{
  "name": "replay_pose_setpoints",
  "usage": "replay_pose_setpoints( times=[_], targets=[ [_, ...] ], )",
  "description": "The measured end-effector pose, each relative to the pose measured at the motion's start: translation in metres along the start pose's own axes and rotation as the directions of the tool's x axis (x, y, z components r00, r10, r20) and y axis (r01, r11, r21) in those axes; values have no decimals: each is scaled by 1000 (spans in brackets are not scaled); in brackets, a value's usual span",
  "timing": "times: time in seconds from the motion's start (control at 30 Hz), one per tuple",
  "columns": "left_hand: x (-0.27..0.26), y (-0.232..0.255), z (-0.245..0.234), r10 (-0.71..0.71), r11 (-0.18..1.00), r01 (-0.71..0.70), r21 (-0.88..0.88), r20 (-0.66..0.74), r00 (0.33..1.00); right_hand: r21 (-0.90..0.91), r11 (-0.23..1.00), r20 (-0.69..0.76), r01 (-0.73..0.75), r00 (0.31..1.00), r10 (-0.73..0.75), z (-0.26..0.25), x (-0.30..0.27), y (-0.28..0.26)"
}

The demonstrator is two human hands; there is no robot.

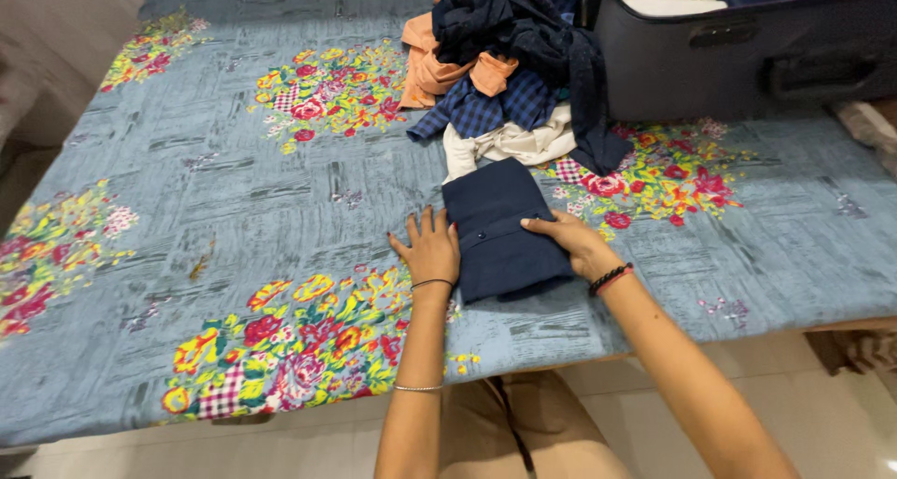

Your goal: The person folds a blue shirt by bringing the sleeves and sides toward the center and then folding it in half, before placing it into an open suitcase on a bed.

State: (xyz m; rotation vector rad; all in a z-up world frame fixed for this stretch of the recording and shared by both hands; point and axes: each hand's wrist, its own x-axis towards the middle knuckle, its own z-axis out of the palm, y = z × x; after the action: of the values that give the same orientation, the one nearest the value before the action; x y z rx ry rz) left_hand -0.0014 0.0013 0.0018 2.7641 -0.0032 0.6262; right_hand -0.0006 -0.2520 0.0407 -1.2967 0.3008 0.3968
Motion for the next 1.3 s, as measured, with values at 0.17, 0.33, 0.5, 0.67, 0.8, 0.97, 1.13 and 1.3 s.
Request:
replay_pose_setpoints(
  times=[0.17, 0.33, 0.5, 0.67, 0.8, 0.97, 1.13, 1.3],
  targets=[
    [-2, 1, -5, 13, 998, -12, -68, 24, 1000, -367, 883, 100, 294, 956, -276, 0, 13, -47],
    [7, -9, 6, 26, 959, -38, -279, -46, 999, -733, -184, 563, 655, 433, -704, 29, -28, -150],
    [18, -16, 8, -1, 643, -46, -764, -60, 998, -843, -416, 537, 341, 509, -673, 56, -37, -151],
    [23, -8, 3, -90, 239, 72, -968, 52, 995, -608, -650, 794, 456, 370, -482, 41, -23, -80],
    [23, -9, -2, -211, 525, 169, -834, 65, 975, -566, -733, 821, 378, 339, -459, 31, -36, -44],
    [20, -10, -5, -149, 639, 11, -769, -110, 983, -674, -691, 729, 261, 390, -563, 28, -60, -29],
    [14, -6, -5, -138, 803, 5, -595, -178, 974, -876, -451, 465, 170, 545, -698, 10, -74, -22],
    [10, -8, 0, -125, 909, 62, -413, -128, 984, -930, -312, 366, 193, 558, -745, -16, -69, -12]
  ],
)
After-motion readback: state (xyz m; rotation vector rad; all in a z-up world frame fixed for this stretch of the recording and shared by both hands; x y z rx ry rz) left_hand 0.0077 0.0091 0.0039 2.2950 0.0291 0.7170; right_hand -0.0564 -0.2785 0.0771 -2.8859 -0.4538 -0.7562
